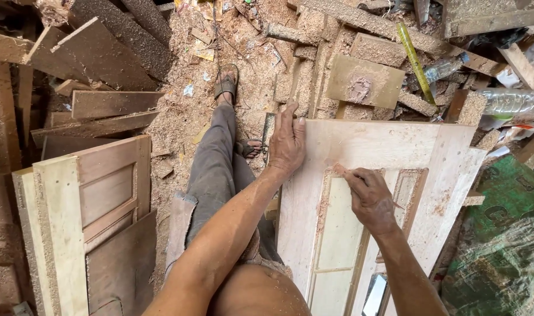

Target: Sanding a wooden door frame and cleaning its grooves by hand in a workshop.

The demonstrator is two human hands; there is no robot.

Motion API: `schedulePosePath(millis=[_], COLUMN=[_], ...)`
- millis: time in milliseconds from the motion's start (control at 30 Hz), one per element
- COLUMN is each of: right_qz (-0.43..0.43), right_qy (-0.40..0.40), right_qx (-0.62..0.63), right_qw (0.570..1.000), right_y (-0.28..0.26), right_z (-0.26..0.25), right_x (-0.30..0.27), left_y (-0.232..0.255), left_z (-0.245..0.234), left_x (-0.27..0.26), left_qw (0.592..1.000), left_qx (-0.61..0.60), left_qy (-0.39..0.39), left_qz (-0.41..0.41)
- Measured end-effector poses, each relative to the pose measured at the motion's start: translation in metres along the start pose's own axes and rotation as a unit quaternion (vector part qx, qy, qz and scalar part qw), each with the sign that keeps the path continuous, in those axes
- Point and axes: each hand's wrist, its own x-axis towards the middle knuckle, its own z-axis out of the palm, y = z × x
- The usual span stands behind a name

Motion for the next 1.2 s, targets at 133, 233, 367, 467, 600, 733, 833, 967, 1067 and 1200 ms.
schedulePosePath(millis=[133,233,367,467,600,733,833,967,1067,1200], right_qz=[-0.001,0.000,0.027,0.021,-0.016,-0.081,-0.047,0.047,0.040,0.025], right_qy=[-0.001,0.007,-0.054,-0.019,0.004,0.056,0.026,0.005,-0.005,-0.032], right_qx=[0.025,0.017,-0.052,-0.052,-0.137,-0.233,-0.228,0.014,0.023,-0.047], right_qw=[1.000,1.000,0.997,0.998,0.990,0.967,0.972,0.999,0.999,0.998], right_y=[-0.017,-0.010,0.015,-0.016,-0.022,-0.001,-0.011,-0.034,-0.013,0.005], right_z=[0.005,0.005,0.006,-0.005,0.004,0.018,0.006,-0.007,0.014,0.022], right_x=[0.010,0.006,-0.009,0.007,0.012,-0.004,0.000,0.013,0.005,-0.009], left_y=[-0.002,-0.003,-0.006,-0.012,-0.026,-0.030,-0.031,-0.035,-0.028,-0.022], left_z=[0.001,0.002,0.002,0.007,0.012,0.013,0.013,0.014,0.012,0.009], left_x=[0.001,0.003,0.001,0.004,0.005,0.006,0.007,0.009,0.007,0.005], left_qw=[1.000,1.000,1.000,1.000,1.000,1.000,1.000,1.000,1.000,1.000], left_qx=[0.012,0.005,0.010,0.001,0.004,-0.003,-0.008,-0.002,0.001,0.000], left_qy=[0.004,0.000,-0.002,-0.001,-0.003,-0.003,-0.003,-0.001,-0.002,0.002], left_qz=[-0.001,-0.006,-0.005,-0.001,0.000,-0.001,-0.007,0.000,-0.004,-0.005])
